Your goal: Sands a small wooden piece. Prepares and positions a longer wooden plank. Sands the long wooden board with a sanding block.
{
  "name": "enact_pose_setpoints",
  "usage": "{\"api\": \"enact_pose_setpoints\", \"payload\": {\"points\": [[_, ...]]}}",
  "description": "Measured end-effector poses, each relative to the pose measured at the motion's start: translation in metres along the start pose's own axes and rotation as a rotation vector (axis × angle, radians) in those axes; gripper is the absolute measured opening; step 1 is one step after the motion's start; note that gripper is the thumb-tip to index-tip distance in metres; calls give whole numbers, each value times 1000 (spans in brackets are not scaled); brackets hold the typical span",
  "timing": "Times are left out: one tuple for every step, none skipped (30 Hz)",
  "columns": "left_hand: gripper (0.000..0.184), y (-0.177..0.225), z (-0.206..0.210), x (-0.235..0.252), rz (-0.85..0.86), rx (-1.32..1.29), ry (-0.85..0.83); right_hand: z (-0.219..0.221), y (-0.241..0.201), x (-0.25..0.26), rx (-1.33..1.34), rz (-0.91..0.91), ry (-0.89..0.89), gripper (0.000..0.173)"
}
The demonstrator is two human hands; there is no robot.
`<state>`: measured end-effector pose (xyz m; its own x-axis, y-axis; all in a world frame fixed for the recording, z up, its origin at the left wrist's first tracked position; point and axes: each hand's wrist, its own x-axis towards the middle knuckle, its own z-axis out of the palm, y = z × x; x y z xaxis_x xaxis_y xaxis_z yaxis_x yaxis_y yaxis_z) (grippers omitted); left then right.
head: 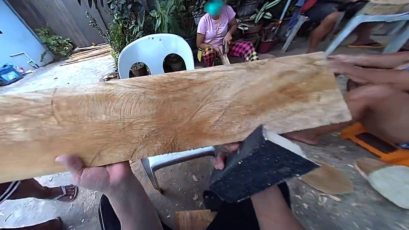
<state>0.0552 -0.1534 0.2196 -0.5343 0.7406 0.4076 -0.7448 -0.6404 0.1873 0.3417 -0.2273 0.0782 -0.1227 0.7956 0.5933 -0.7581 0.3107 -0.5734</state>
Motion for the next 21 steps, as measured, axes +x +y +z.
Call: {"api": "enact_pose_setpoints", "payload": {"points": [[51,-12,0,-1,-29,-16,14,-4,-3,-6,-24,-3,5,75],[51,-20,-1,-3,-51,-21,18,-7,-4,-11,-44,-3,21,74],[51,-27,-3,-4,-72,-20,23,-10,-5,-14,-69,-2,41,75],[52,-33,-5,-6,-92,-1,46,-12,-6,-17,-96,-1,74,78],[51,-39,-8,-9,-117,17,77,-12,-7,-18,-125,-5,119,81],[51,-45,-12,-13,-142,36,108,-12,-7,-19,-144,-9,173,82],[50,-50,-16,-18,-170,56,144,-15,-6,-20,-152,-12,219,82],[50,-55,-21,-21,-200,71,181,-20,-4,-21,-156,-9,257,82],[50,-60,-26,-24,-221,89,216,-27,-1,-23,-156,5,279,82],[49,-65,-31,-26,-234,111,249,-35,1,-26,-154,21,287,82],[48,-70,-35,-28,-242,126,279,-41,2,-28,-156,35,287,83],[47,-74,-36,-28,-248,134,309,-46,2,-29,-157,47,271,83],[46,-77,-38,-28,-255,133,333,-49,2,-30,-159,62,254,83],[46,-78,-40,-28,-262,126,345,-51,2,-30,-164,74,238,83],[46,-79,-44,-28,-270,120,353,-53,3,-31,-163,86,235,83],[46,-80,-47,-28,-275,114,364,-55,5,-30,-174,94,236,83],[45,-82,-50,-28,-279,108,376,-58,6,-29,-188,97,228,83],[44,-83,-53,-28,-285,103,400,-60,7,-27,-193,95,214,83],[43,-85,-55,-29,-296,101,431,-63,7,-26,-194,89,198,83],[43,-87,-58,-30,-315,101,471,-65,7,-25,-197,86,196,83],[43,-88,-62,-31,-336,106,512,-65,6,-24,-200,82,206,83]]}}
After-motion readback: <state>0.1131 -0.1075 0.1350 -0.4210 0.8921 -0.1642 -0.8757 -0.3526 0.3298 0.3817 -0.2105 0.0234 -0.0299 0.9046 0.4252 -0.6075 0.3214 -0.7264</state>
